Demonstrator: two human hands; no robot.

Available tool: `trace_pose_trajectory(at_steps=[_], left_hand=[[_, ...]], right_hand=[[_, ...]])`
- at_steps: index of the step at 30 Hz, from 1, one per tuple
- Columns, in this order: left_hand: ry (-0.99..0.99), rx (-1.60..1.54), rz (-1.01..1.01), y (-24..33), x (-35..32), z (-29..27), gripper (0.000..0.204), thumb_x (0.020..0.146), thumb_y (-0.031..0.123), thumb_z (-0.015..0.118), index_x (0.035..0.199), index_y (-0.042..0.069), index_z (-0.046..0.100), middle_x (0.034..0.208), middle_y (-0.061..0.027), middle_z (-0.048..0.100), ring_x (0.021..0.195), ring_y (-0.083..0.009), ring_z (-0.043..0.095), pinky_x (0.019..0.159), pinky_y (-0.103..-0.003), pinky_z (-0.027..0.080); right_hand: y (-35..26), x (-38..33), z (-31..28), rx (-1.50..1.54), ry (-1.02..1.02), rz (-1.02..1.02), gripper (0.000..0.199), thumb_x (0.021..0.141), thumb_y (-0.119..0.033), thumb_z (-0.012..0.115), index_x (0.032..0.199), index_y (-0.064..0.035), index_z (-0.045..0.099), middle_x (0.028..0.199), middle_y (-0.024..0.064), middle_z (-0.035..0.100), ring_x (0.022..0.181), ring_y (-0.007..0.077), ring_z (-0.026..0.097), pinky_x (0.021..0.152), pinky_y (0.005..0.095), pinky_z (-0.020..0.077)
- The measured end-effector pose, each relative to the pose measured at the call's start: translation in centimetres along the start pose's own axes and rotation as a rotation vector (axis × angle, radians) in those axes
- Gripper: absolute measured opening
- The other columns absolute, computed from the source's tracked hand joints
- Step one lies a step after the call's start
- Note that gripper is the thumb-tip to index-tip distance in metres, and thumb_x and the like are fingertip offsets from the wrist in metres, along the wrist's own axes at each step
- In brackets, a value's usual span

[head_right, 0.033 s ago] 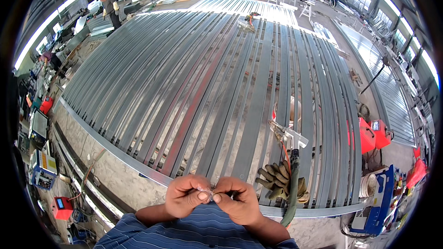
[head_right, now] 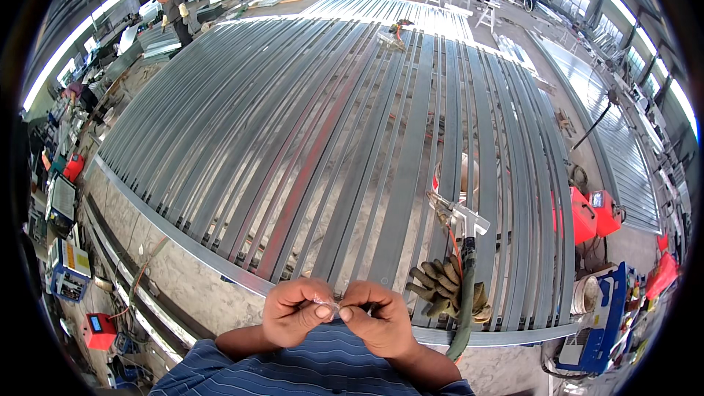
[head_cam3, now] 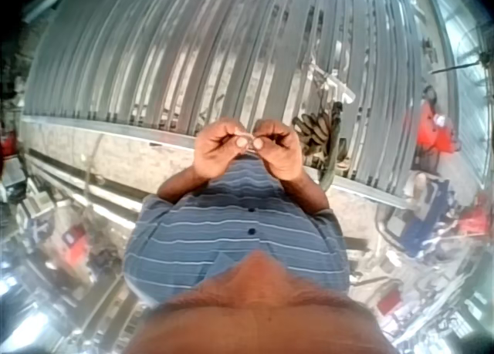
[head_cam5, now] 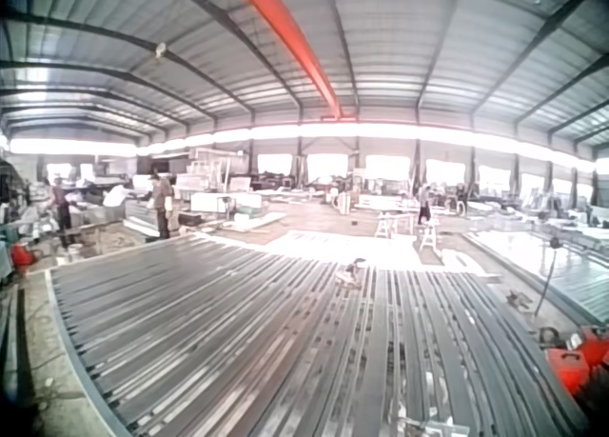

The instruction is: The person retrieves a welding consumable from a toolbox, inserts it into a handheld welding gun, and welds joints on a large metal frame structure. The person positions the gun at seams and triggers the welder to fuse metal pieces together.

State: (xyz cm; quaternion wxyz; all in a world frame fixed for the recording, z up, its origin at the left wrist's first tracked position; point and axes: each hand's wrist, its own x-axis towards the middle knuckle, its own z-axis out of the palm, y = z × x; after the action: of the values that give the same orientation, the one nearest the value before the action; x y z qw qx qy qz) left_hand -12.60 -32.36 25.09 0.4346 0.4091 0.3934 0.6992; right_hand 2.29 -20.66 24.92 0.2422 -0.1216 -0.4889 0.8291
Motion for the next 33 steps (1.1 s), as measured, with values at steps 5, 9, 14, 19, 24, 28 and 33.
trace_pose_trajectory(at_steps=[5,9,14,19,24,28,33], left_hand=[[-0.068,0.106,-0.076,0.1,0.6,-0.5,0.013,0.105,0.013,0.064,0.101,0.0,0.065,0.086,-0.0031,0.064,0.077,-0.0088,0.059,0.067,-0.024,0.048],[-0.227,0.301,0.015,0.9,1.4,-1.4,0.012,0.102,0.012,0.067,0.1,0.0,0.066,0.085,-0.0074,0.065,0.075,-0.0168,0.063,0.065,-0.028,0.05],[-0.15,0.395,0.322,0.5,1.6,-0.9,0.011,0.095,0.009,0.074,0.1,0.001,0.067,0.083,-0.0102,0.065,0.071,-0.0267,0.063,0.062,-0.032,0.05],[-0.044,0.562,0.534,-0.1,1.7,-0.6,0.015,0.09,0.007,0.078,0.1,0.001,0.068,0.082,-0.0103,0.066,0.068,-0.025,0.063,0.059,-0.033,0.05],[0.085,0.613,0.58,-0.3,1.4,0.4,0.014,0.088,0.005,0.079,0.098,0.001,0.069,0.079,-0.0092,0.066,0.064,-0.0244,0.063,0.055,-0.033,0.049],[0.123,0.585,0.581,-0.5,1.3,0.8,0.014,0.088,0.004,0.079,0.097,0.0,0.07,0.077,-0.0091,0.067,0.062,-0.0242,0.063,0.055,-0.033,0.049],[0.134,0.554,0.552,-0.9,0.9,0.7,0.01,0.089,0.004,0.077,0.095,0.0,0.07,0.077,-0.0091,0.068,0.063,-0.023,0.062,0.055,-0.031,0.049]], right_hand=[[-0.4,0.1,0.2,0.072,0.003,-0.007,0.008,0.093,-0.005,0.074,0.092,-0.0014,0.067,0.084,0.0026,0.062,0.078,0.0114,0.055,0.071,0.0266,0.0398],[-0.4,-0.1,-0.1,0.001,-0.021,-0.019,0.007,0.093,-0.003,0.074,0.092,-0.0014,0.067,0.085,0.0028,0.062,0.078,0.0112,0.055,0.07,0.0274,0.0404],[-0.6,-0.1,0.3,-0.088,-0.035,-0.103,0.006,0.092,-0.001,0.074,0.093,-0.0018,0.067,0.084,0.003,0.062,0.076,0.0109,0.053,0.068,0.0273,0.0401],[-0.6,-0.3,0.9,-0.136,0.022,-0.156,0.007,0.092,0.0,0.074,0.093,-0.0019,0.067,0.084,0.0035,0.061,0.075,0.0109,0.053,0.067,0.0264,0.04],[0.1,-0.6,1.2,-0.353,0.129,-0.321,0.011,0.088,0.0,0.078,0.092,-0.0025,0.068,0.082,0.0053,0.063,0.067,0.0111,0.054,0.06,0.0246,0.0405],[0.1,-0.5,1.0,-0.596,0.159,-0.466,0.017,0.083,-0.001,0.082,0.091,-0.0035,0.068,0.078,0.0068,0.064,0.061,0.0122,0.058,0.053,0.0244,0.0422],[-0.2,-0.6,1.4,-0.836,0.191,-0.558,0.02,0.078,-0.001,0.084,0.09,-0.0038,0.068,0.076,0.0082,0.064,0.059,0.0135,0.061,0.052,0.0253,0.0458]])
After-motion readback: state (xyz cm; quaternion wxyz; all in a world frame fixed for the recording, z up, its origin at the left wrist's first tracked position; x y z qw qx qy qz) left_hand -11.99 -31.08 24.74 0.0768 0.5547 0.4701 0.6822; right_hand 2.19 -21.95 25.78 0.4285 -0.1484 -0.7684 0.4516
